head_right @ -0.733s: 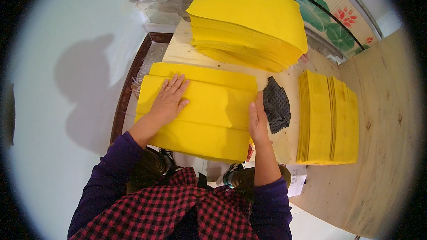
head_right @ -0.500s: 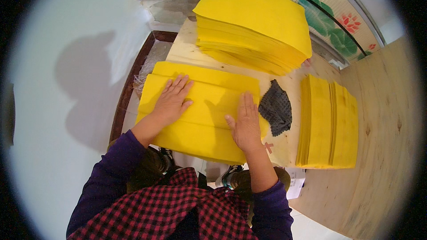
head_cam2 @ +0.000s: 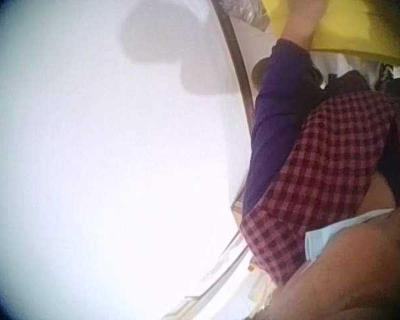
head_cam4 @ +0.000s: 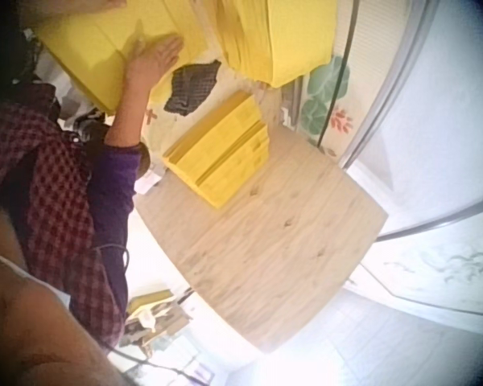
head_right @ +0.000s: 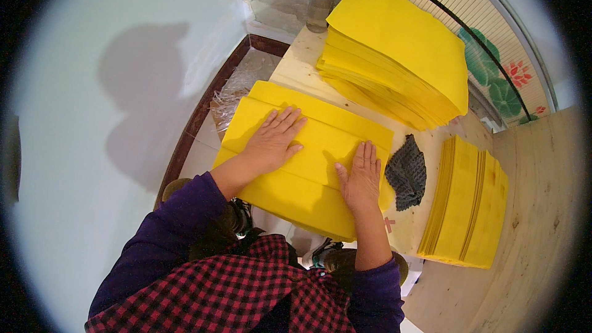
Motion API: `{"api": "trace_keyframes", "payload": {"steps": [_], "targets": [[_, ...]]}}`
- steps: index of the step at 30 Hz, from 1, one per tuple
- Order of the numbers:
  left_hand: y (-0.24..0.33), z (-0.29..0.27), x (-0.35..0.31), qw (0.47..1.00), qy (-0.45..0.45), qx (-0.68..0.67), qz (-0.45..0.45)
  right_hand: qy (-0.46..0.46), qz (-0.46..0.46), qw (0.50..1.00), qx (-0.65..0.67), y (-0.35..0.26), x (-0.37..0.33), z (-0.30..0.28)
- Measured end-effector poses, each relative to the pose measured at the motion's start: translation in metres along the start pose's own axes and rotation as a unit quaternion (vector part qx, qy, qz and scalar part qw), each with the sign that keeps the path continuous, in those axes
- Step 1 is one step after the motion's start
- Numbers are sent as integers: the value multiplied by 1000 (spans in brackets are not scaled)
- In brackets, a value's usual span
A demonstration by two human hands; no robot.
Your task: The person sits on the floor and repeatedly folds large yellow sheets in half, then in half again, pressing the creases flat. They stack the folded sheets on the table and continue the same folding sequence with additional sheets from a nearby pile.
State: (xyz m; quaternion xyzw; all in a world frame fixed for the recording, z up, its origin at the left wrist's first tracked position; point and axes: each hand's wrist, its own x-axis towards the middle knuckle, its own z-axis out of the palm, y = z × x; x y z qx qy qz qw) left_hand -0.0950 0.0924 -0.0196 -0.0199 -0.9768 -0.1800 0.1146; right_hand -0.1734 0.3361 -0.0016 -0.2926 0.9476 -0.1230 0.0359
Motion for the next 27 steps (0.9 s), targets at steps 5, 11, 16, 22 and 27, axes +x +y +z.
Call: {"api": "trace_keyframes", "payload": {"steps": [5, 11, 16, 22, 27], "targets": [[1, 1, 1, 1000, -1, -4, -2, -7, 14, 1000, -3, 1, 2, 2], [1, -1, 0, 1000, -3, 1, -6, 3, 12, 1000, 9, -1, 0, 1], [3, -4, 1, 999, -28, -9, -15, 16, -2, 1000, 15, 5, 0, 6], [3, -4, -1, 998, -58, 9, -21, 24, -13, 1000, -3, 7, 0, 11], [2, 0, -2, 999, -42, 14, -18, 13, 24, 999, -36, -8, 0, 3]]}}
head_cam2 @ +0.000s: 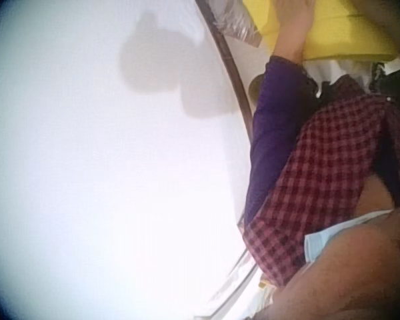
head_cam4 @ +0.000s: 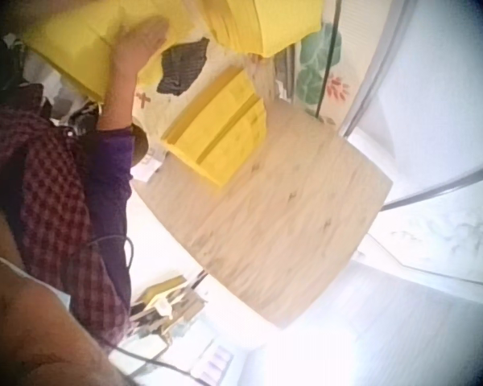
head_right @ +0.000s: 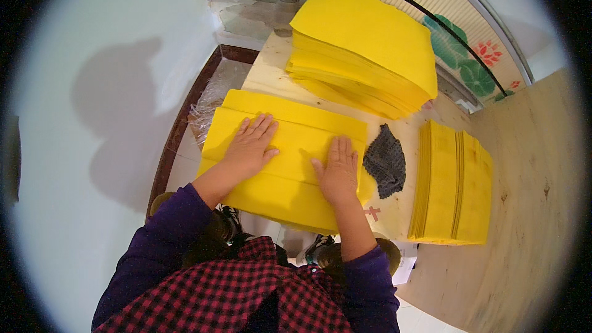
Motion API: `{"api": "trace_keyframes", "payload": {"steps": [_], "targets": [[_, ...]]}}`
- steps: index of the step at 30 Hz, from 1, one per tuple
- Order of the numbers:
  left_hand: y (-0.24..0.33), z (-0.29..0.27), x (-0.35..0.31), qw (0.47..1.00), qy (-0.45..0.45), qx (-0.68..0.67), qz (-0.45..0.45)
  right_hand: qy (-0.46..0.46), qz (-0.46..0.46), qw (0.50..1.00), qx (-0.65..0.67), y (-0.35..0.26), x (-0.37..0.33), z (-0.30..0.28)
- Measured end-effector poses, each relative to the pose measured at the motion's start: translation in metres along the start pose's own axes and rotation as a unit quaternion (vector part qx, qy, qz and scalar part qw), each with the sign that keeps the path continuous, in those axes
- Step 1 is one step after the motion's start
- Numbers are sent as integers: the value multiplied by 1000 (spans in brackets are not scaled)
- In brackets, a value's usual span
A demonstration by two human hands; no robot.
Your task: The person sits on the floor and repeatedly folds large yellow sheets in half, then in half again, pressing the creases flat. They stack the folded sheets on the table and continue the same folding sequence with additional sheets from a nearby pile.
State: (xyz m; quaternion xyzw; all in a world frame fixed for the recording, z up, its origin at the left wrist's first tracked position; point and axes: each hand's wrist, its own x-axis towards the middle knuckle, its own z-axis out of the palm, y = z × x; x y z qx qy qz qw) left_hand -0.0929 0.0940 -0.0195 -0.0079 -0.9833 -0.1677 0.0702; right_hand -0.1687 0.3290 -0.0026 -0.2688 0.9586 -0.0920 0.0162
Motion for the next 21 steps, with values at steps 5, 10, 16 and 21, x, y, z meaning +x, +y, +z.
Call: {"api": "trace_keyframes", "payload": {"steps": [5, 10, 16, 21], "targets": [[-1, 5, -1, 1000, 0, 24, 6, 3, -65, 997, 40, -58, 15, 5], [-3, 5, 0, 997, 1, 70, 12, -51, -70, 993, 85, -86, 29, 18], [0, 4, -1, 999, 17, 28, 11, -5, 13, 1000, 20, -28, 19, 20], [0, 1, 0, 1000, 3, 9, -6, 8, 99, 995, -2, 4, 11, 16]]}}
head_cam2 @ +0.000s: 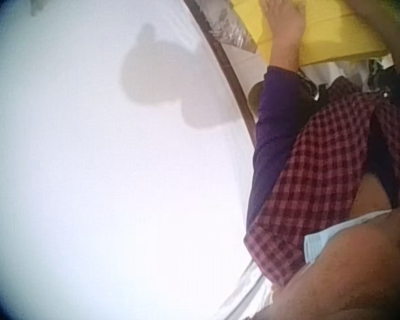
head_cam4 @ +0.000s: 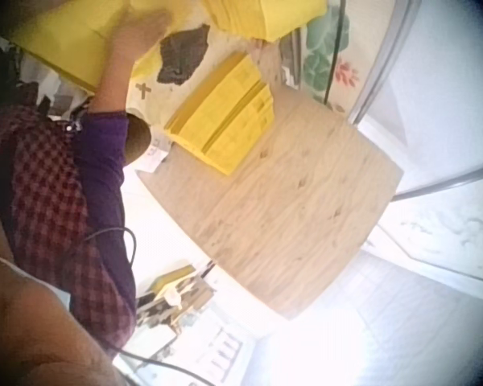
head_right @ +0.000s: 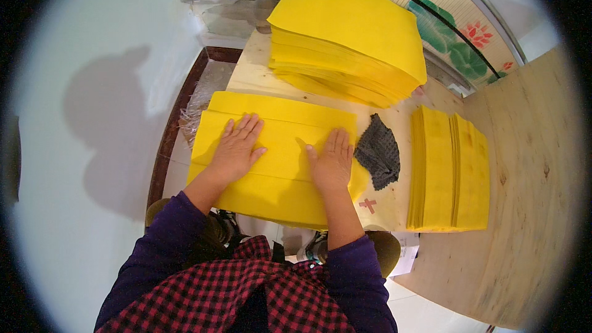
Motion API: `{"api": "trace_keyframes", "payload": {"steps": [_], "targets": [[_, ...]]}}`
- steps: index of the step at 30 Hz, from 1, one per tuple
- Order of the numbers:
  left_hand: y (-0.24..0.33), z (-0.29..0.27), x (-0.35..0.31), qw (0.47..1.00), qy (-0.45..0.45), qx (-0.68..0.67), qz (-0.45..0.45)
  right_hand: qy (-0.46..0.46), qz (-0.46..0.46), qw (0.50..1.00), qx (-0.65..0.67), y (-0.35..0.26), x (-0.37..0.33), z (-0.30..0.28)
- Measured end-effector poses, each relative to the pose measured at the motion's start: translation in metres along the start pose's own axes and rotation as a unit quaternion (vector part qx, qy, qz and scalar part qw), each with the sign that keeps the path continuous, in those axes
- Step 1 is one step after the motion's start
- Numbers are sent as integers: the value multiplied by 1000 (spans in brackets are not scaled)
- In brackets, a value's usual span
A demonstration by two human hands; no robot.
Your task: The person sits on the floor and repeatedly folds large yellow sheets in half, then in half again, pressing the creases flat. They stack the folded sheets on the table and continue the same folding sequence with additional sheets from a nearby pile.
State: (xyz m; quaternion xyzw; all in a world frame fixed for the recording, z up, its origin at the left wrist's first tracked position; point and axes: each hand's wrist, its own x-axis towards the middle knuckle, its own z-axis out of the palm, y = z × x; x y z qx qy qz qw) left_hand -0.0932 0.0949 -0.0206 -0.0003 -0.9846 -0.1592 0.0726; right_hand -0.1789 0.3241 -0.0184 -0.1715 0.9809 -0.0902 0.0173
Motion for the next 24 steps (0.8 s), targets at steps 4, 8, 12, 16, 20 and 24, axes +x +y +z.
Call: {"api": "trace_keyframes", "payload": {"steps": [4, 8, 12, 16, 20, 24], "targets": [[-1, -1, 1, 997, 15, 1, -77, -2, 6, 1000, -23, 0, 0, 2], [-9, -3, -1, 985, 12, 40, -168, -1, 5, 1000, -21, 0, -1, 2], [-24, -8, -6, 969, -4, 33, -245, 2, 2, 1000, -21, 1, 0, 3], [-31, -15, -7, 962, -30, 34, -269, 8, 11, 1000, -5, -1, 0, 1], [-21, -25, -1, 970, -2, 107, -220, -7, 17, 1000, -5, -10, 3, -13], [24, -14, 24, 996, -5, -3, -88, -26, -125, 991, 34, -52, 6, -12]]}}
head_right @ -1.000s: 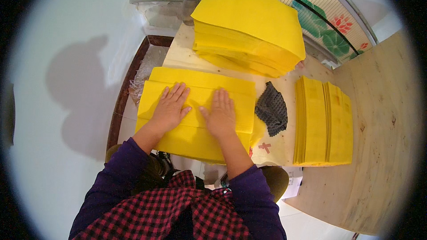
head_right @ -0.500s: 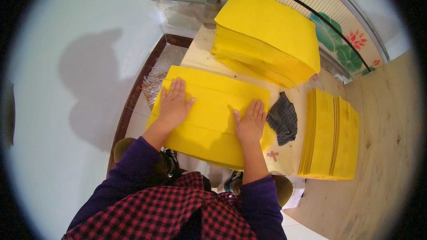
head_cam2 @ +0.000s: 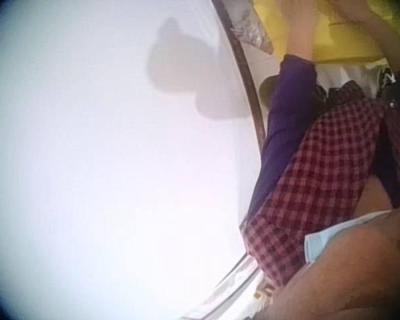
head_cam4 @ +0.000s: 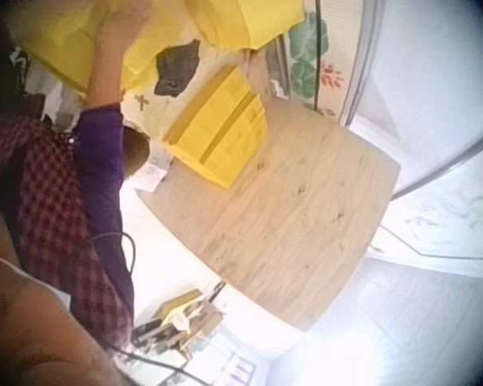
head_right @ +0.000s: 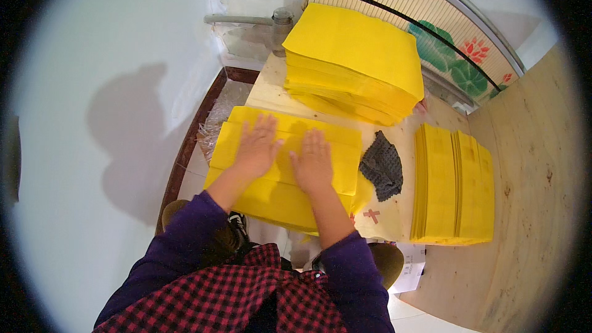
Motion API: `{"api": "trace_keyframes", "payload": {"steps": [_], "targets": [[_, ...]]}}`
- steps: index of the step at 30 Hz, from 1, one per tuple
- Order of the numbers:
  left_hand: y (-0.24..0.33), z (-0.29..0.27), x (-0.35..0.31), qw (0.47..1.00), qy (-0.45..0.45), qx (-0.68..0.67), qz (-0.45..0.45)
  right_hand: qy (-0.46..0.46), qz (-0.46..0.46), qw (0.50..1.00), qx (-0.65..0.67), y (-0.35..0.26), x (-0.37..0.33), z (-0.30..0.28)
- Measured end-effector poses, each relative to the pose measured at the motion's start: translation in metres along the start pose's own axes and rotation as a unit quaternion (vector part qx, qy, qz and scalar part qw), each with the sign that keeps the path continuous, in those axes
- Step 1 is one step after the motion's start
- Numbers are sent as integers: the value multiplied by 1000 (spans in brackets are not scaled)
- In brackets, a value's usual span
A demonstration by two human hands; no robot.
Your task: The person sits on the floor and repeatedly folds large yellow sheets in half, then in half again, pressing the creases flat. They stack the folded sheets on the table and continue the same folding sequence with additional sheets from a nearby pile.
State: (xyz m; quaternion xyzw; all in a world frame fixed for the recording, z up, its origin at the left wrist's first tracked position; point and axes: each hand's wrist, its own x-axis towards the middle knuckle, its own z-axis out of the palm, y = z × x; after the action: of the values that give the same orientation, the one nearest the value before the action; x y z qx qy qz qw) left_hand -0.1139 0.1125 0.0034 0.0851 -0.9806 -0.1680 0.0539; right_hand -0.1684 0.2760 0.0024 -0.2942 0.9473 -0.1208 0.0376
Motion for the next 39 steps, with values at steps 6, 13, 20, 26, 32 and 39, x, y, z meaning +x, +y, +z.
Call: {"api": "trace_keyframes", "payload": {"steps": [6, 13, 20, 26, 32, 39], "targets": [[27, 22, 11, 990, -61, -130, 17, -30, -57, 996, -61, -12, -1, 15], [-24, 21, 1, 998, 26, 47, -40, 3, 68, 996, -51, 37, -13, 12], [-62, 14, -4, 985, 36, 63, -160, 32, 141, 989, -23, 68, -28, 7], [-79, -10, -8, 967, -3, 68, -245, 24, 156, 987, -36, 66, -25, -4], [-28, -9, 0, 991, 60, 108, -53, 15, 34, 998, -52, 25, -9, -2], [8, 28, 1, 1000, -8, 10, 11, -30, 15, 998, -52, 10, -12, 15]]}}
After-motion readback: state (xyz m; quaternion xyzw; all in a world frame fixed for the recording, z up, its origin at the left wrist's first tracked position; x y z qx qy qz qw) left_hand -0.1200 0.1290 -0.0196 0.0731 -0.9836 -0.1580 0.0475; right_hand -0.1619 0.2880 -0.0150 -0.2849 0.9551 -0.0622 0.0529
